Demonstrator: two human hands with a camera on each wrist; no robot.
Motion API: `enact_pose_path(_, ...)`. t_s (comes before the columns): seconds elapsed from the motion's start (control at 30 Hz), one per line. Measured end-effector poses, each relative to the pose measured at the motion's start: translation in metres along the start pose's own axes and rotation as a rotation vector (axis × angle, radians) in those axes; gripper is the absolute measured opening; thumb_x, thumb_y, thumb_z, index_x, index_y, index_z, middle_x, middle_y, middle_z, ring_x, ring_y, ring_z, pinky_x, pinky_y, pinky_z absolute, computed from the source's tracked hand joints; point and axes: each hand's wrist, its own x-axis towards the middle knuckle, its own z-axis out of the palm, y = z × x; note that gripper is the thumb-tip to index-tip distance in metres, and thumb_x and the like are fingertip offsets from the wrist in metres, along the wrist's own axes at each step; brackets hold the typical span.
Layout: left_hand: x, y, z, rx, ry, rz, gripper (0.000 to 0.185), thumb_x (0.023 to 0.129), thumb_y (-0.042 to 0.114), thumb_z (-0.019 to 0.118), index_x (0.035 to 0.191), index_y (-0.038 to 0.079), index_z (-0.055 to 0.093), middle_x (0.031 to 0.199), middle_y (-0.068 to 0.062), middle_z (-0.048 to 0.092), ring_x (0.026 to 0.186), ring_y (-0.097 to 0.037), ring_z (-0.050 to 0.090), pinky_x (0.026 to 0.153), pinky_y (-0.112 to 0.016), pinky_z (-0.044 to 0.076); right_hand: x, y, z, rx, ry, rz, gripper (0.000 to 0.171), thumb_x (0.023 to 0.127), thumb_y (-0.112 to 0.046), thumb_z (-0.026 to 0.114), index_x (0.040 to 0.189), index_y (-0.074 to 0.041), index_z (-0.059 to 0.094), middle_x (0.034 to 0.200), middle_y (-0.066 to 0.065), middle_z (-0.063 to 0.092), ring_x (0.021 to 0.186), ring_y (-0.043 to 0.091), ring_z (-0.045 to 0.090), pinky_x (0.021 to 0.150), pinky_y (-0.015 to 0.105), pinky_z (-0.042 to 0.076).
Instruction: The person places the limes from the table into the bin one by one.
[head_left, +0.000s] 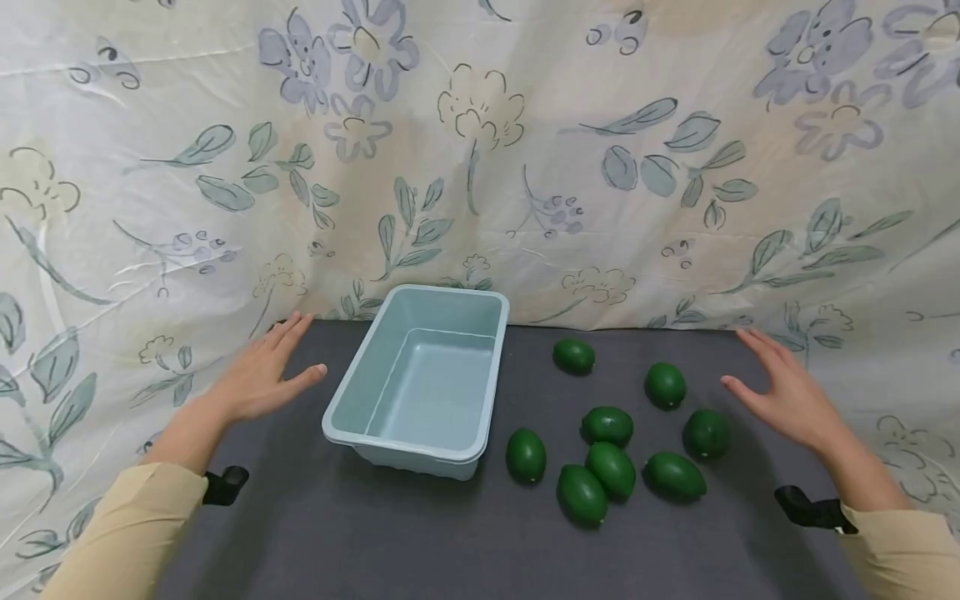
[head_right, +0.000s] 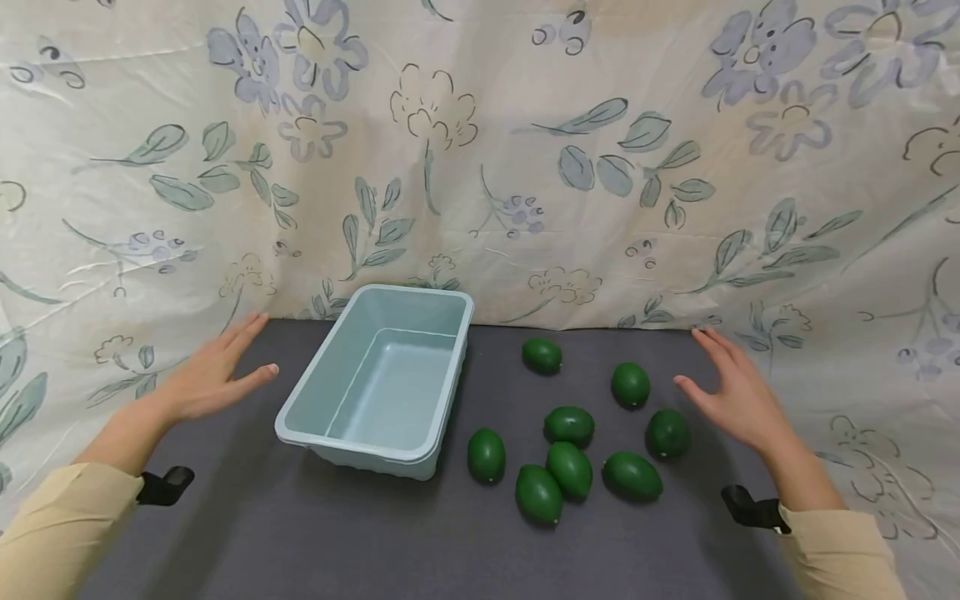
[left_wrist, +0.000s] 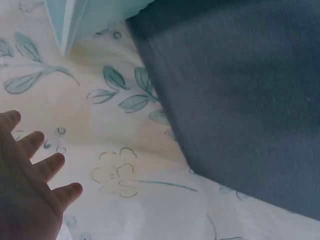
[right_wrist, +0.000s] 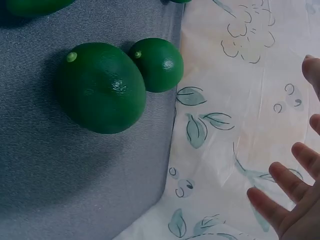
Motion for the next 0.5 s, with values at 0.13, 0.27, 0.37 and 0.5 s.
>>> enact_pose_path(0.13,0.001,0.001,0.002,-0.079,-0.002,-0.005,0.083,0.09,0.051,0.048,0.149,0.009,0.007,0.152,-0.022,0.011,0.134,-0.046,0.015,0.1,-0.065,0.016,-0.005,0.003,0.001,0.007,0.033,0.001,0.076,0.087,-0.027,0.064,0.146,-0.005,0.022,0.144,0.032,0.02,0.125,0.054,0.023,0.086,0.068,0.022)
enact_pose_path(0.27,0.001,0.003,0.003,-0.193,-0.022,-0.016,0.084,0.09,0.05,0.048,0.149,0.009,0.003,0.152,-0.022,0.009,0.135,-0.045,0.014,0.099,-0.065,0.019,-0.01,0.006,0.004,0.017,0.058,0.006,0.075,0.085,-0.025,0.066,0.145,-0.004,0.025,0.141,0.034,0.025,0.122,0.055,0.027,0.086,0.068,0.023)
enact_pose_path(0.37,0.002,0.004,0.005,-0.249,-0.033,-0.028,0.084,0.091,0.051,0.047,0.149,0.01,0.002,0.151,-0.024,0.01,0.134,-0.046,0.017,0.097,-0.064,0.024,-0.015,0.009,0.008,0.015,0.064,0.019,0.075,0.085,-0.026,0.066,0.144,-0.003,0.025,0.138,0.035,0.028,0.118,0.055,0.03,0.084,0.067,0.026)
enact_pose_path(0.5,0.002,0.006,0.011,-0.302,-0.029,-0.048,0.081,0.091,0.049,0.048,0.149,0.01,0.007,0.148,-0.025,0.017,0.13,-0.047,0.024,0.093,-0.062,0.032,-0.022,0.012,0.012,0.01,0.078,0.005,0.074,0.084,-0.023,0.067,0.143,-0.001,0.028,0.133,0.036,0.034,0.111,0.052,0.036,0.077,0.062,0.032)
